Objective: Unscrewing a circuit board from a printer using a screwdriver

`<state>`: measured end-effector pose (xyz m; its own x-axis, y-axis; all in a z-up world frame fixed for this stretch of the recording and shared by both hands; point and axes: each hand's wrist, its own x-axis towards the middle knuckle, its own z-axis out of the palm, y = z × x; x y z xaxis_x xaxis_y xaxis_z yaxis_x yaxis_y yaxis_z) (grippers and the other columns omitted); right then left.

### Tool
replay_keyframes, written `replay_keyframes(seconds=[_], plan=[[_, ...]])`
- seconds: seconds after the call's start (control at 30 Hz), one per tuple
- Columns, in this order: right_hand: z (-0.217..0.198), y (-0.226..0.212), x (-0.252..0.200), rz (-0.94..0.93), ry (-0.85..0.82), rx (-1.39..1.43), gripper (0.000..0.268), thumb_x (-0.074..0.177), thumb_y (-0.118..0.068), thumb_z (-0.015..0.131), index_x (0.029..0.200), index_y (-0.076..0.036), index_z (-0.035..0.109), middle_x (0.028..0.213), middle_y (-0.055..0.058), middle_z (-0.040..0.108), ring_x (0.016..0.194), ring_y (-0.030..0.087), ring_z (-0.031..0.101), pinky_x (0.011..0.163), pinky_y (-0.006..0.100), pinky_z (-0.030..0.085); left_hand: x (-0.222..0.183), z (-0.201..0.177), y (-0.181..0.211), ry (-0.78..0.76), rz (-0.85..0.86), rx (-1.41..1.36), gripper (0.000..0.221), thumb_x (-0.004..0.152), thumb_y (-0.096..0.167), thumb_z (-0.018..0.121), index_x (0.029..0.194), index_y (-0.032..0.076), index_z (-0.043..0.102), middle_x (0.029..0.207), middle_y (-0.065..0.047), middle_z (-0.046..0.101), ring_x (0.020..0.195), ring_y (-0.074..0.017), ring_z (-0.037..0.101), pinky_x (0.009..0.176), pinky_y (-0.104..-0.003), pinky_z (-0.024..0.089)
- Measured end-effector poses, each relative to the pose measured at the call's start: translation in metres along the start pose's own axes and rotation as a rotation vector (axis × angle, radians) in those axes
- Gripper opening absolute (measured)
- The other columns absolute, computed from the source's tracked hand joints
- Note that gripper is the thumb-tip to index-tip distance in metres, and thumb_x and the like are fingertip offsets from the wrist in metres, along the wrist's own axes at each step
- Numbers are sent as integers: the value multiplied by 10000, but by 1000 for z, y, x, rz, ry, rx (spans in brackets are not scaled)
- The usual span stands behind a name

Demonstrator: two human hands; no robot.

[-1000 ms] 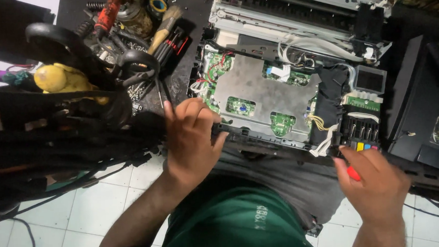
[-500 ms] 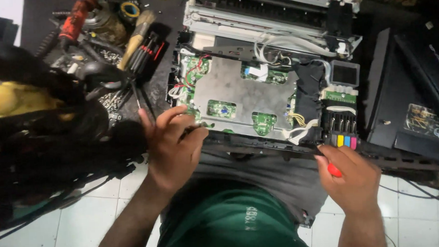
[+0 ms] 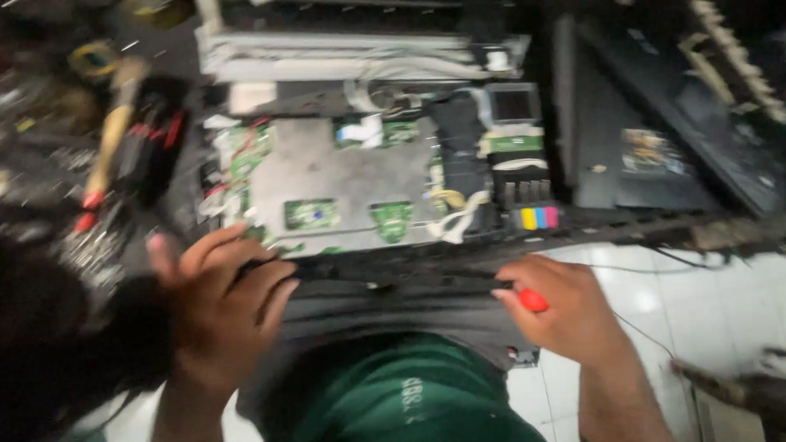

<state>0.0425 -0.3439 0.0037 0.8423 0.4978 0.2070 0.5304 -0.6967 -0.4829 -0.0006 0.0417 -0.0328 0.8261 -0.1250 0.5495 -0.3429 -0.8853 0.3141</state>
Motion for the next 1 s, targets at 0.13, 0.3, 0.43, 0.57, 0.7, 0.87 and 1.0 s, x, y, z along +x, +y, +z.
replay_keyframes(seconds=[0.13, 0.3, 0.43, 0.57, 0.7, 0.87, 1.0], plan=[[-31, 14, -35, 182, -57, 29, 133, 842, -199, 779, 914, -155, 676, 664, -40, 578, 580, 152, 530, 593, 283, 464, -4, 1, -1, -3, 40, 23, 166, 890, 292, 858, 995, 208, 760, 1118, -1, 671, 1235, -289, 644, 1272, -641, 83], [-107, 55, -116, 486, 63, -122, 130, 766, -238, 780, 885, -187, 772, 807, -72, 792, 693, 107, 704, 685, 259, 535, -12, 8, -17, 43, -13, 0, 113, 876, 232, 857, 946, 190, 778, 1056, 38, 693, 1143, -283, 712, 1341, -476, 89], [-115, 83, -125, 648, 473, -323, 147, 953, -119, 792, 1071, -39, 755, 823, 42, 670, 734, 160, 578, 747, 297, 464, -18, 21, -25, 95, -7, 5, 133, 860, 244, 868, 937, 175, 783, 1054, 28, 697, 1140, -254, 691, 1325, -477, 158], [-97, 162, -86, 330, 499, -632, 182, 987, -26, 854, 1107, 47, 739, 885, 128, 706, 744, 222, 632, 646, 325, 515, -15, 18, -20, 134, 9, -14, 131, 865, 224, 876, 934, 162, 783, 1026, 17, 698, 1157, -282, 685, 1337, -497, 112], [-71, 196, -44, 409, 424, -831, 194, 975, -215, 785, 1132, -103, 765, 1045, 37, 775, 940, 279, 721, 708, 415, 549, -22, 7, -16, 170, -15, -42, 296, 878, 227, 888, 1089, 58, 767, 1168, -126, 747, 1251, -406, 693, 1383, -471, 3], [-62, 172, -29, 537, 353, -607, 409, 959, -191, 762, 1346, -71, 701, 1048, 66, 751, 991, 282, 685, 788, 451, 547, -34, 10, -20, 394, 14, -116, 627, 860, 111, 841, 1318, -146, 498, 1371, -326, 478, 1309, -507, 501, 1182, -624, 461], [-45, 165, -74, 297, 529, -669, 598, 900, -145, 888, 1421, 49, 668, 894, 84, 623, 815, 256, 591, 710, 423, 529, -33, 21, 8, 439, -285, -517, 857, 805, -160, 665, 1532, -102, 214, 1672, -325, 211, 1585, -532, 277, 1340, -584, 301]])
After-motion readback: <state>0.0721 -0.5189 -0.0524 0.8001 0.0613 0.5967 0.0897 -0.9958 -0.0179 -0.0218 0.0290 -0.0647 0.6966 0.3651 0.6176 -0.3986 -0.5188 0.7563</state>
